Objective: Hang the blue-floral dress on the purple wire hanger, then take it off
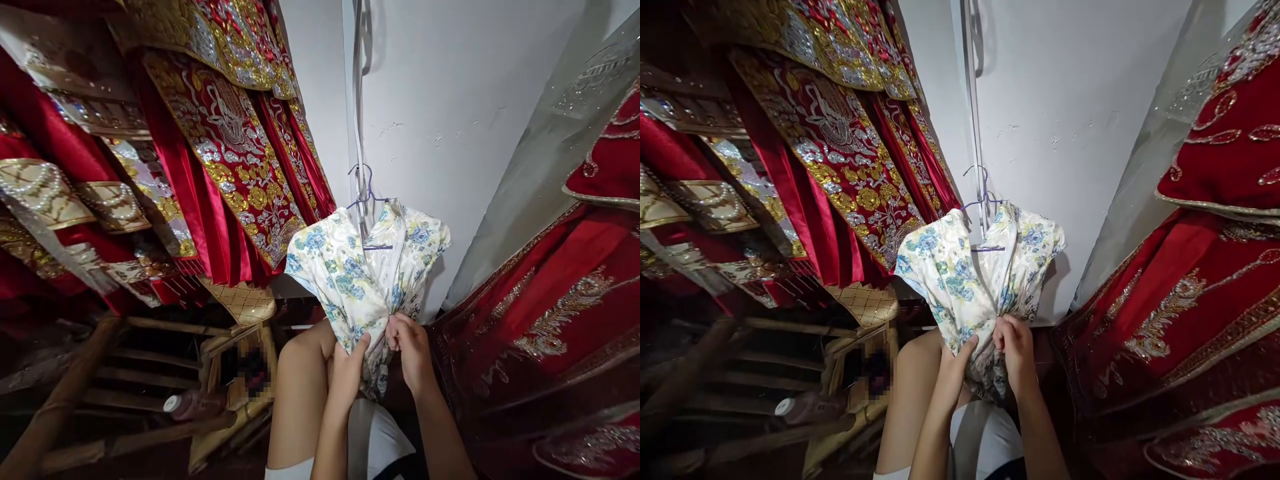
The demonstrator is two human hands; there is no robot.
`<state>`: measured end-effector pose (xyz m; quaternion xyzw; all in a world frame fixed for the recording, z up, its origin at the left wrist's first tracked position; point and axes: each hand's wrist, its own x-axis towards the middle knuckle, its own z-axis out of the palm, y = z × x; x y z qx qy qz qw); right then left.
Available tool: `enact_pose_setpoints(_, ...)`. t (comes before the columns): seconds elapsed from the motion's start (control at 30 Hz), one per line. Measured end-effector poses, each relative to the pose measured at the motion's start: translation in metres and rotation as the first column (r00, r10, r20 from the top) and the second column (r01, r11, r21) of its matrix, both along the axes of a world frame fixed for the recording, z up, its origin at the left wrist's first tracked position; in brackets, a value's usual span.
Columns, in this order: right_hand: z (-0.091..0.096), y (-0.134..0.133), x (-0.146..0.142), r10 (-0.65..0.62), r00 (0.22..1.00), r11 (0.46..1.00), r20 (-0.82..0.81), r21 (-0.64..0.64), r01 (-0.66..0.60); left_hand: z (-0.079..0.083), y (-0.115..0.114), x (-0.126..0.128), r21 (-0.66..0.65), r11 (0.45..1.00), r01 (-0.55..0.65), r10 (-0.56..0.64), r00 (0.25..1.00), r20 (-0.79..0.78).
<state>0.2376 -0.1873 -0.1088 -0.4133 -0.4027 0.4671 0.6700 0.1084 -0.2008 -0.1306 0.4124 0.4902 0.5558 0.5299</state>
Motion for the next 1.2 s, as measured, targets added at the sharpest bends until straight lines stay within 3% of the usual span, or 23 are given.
enact_pose_setpoints(0.13, -0.005, -0.002, 0.008, -0.044, 0.99, 0.998, -0.13, -0.059, 0.037, -0.03, 0.003, -0.009, 0.016, 0.999, -0.036, 0.037, 0.997, -0.069)
enact_pose_setpoints(0.27, -0.009, -0.001, 0.004, -0.008, 0.992, 0.993, -0.129, -0.116, -0.007, -0.05, 0.004, -0.015, 0.123, 0.973, -0.194, 0.214, 0.96, -0.18)
enact_pose_setpoints(0.33, -0.009, 0.001, -0.003, -0.009, 0.989, 0.991, -0.149, -0.132, -0.011, -0.05, 0.005, -0.013, 0.174, 0.966, -0.189, 0.227, 0.945, -0.236)
enact_pose_setpoints(0.47, -0.008, 0.01, -0.012, 0.017, 0.987, 0.98, -0.162, -0.194, -0.048, -0.03, 0.019, 0.005, 0.268, 0.963, 0.035, 0.066, 0.931, -0.359)
enact_pose_setpoints(0.6, -0.005, 0.03, -0.006, 0.021, 0.997, 0.974, -0.072, -0.224, -0.037, -0.012, 0.057, 0.023, 0.297, 0.919, 0.259, -0.074, 0.855, -0.514)
enact_pose_setpoints(0.7, 0.002, 0.052, 0.004, 0.065, 0.998, 0.97, -0.005, -0.234, -0.065, -0.01, 0.085, 0.031, 0.352, 0.889, 0.292, -0.086, 0.863, -0.497)
enact_pose_setpoints(0.9, 0.017, 0.097, 0.016, 0.177, 0.983, 0.941, -0.042, -0.284, -0.182, -0.016, 0.125, 0.049, 0.442, 0.872, 0.211, -0.04, 0.93, -0.366)
enact_pose_setpoints(1.07, 0.017, 0.117, 0.021, 0.174, 0.978, 0.929, -0.111, -0.312, -0.201, -0.034, 0.148, 0.055, 0.488, 0.856, 0.172, 0.066, 0.899, -0.433)
enact_pose_setpoints(1.2, 0.041, 0.139, 0.029, 0.162, 0.98, 0.952, -0.111, -0.244, -0.185, -0.058, 0.161, 0.05, 0.425, 0.875, 0.231, 0.036, 0.845, -0.533)
